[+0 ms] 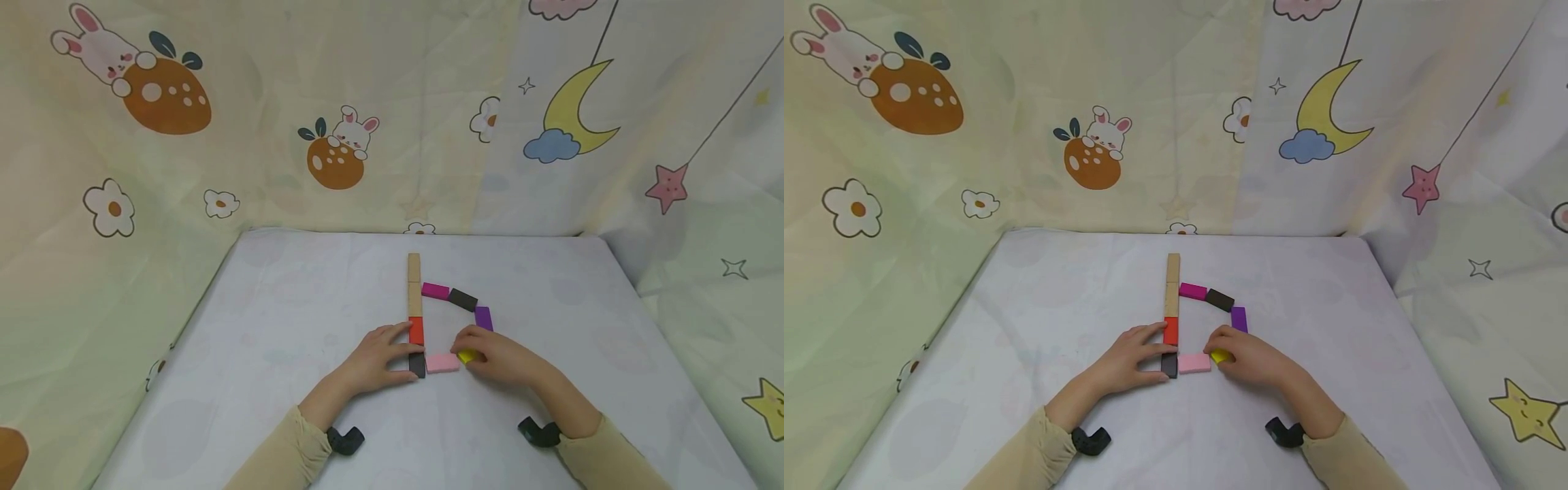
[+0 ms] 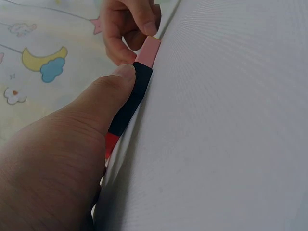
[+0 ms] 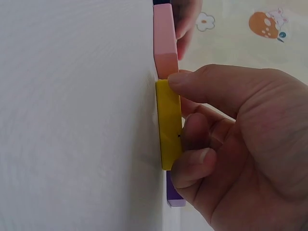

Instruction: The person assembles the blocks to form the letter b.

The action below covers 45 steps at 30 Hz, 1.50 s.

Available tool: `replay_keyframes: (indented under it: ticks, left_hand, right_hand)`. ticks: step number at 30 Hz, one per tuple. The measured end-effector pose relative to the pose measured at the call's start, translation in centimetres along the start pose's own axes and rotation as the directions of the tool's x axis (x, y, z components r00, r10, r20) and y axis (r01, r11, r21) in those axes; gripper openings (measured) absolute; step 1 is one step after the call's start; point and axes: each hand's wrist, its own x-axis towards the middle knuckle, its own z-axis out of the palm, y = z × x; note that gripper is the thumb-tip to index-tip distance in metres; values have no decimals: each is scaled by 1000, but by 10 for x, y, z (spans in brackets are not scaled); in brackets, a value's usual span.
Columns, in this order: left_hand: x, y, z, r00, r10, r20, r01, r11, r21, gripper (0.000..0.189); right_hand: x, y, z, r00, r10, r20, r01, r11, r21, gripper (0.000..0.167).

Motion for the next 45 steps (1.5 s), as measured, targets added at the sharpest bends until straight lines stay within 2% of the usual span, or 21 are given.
replay_keyframes:
  ticks: [12,22,31,45]
  left_hand:
    - [1,-1,1,1000,2,-3,-2,1000,4,54]
    - [1,-2,0,1000,18,-6,-18,1000,8,53]
    - [1,-2,1,1000,18,-8,-18,1000,-3,54]
    - [2,-2,2,1000,7,-1,-7,1000,-9,54]
  right_hand:
    - [2,1,1,1000,-10,11,10,1000,2,31]
    - [5,-3,9,999,-5,-42,2,997,-71,29]
    - [5,-5,11,998,18,-65,-23,997,-78,28]
    - [4,-3,12,997,-11,-72,5,997,-72,28]
